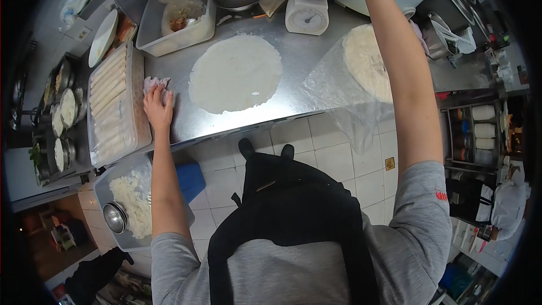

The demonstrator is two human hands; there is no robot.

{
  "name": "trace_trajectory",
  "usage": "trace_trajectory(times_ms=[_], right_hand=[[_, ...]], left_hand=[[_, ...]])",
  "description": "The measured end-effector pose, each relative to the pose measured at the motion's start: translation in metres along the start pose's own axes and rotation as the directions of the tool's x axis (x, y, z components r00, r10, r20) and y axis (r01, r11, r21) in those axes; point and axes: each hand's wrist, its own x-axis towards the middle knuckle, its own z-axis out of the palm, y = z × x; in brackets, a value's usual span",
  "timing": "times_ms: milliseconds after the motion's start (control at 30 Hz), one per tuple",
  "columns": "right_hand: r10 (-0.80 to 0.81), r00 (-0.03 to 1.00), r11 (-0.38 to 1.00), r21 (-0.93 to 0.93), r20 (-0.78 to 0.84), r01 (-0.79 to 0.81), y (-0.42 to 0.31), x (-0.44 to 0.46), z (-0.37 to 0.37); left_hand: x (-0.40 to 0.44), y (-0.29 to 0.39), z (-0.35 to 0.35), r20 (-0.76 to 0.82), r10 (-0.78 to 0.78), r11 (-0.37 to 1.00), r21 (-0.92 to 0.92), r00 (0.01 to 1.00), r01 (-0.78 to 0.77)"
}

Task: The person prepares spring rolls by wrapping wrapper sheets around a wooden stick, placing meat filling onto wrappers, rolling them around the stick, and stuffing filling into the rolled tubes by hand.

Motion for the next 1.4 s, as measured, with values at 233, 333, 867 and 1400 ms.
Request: trace_trajectory(times_ms=[233, 333, 867, 1400], right_hand=[[0.151, 0.986, 0.929, 0.330, 0.065, -0.165, -0.003, -0.007, 0.004], [0.221, 0.975, 0.885, 0.423, -0.010, -0.196, -0.006, -0.013, -0.006], [0.231, 0.967, 0.806, 0.535, 0.111, -0.254, 0.006, -0.042, -0.035], [0.084, 0.993, 0.408, 0.912, -0.079, 0.038, -0.169, -0.002, 0.188]], left_hand=[[0.000, 0.000, 0.001, -0.002, -0.008, 1.000, -0.005, 1.000, 0.008], [0.000, -0.001, 0.001, 0.008, -0.014, 1.000, 0.003, 1.000, 0.014], [0.000, 0.002, 0.001, 0.013, -0.008, 1.000, 0.005, 1.000, 0.007], [-0.003, 0.013, -0.014, -0.052, -0.034, 0.995, -0.093, 0.998, 0.029]])
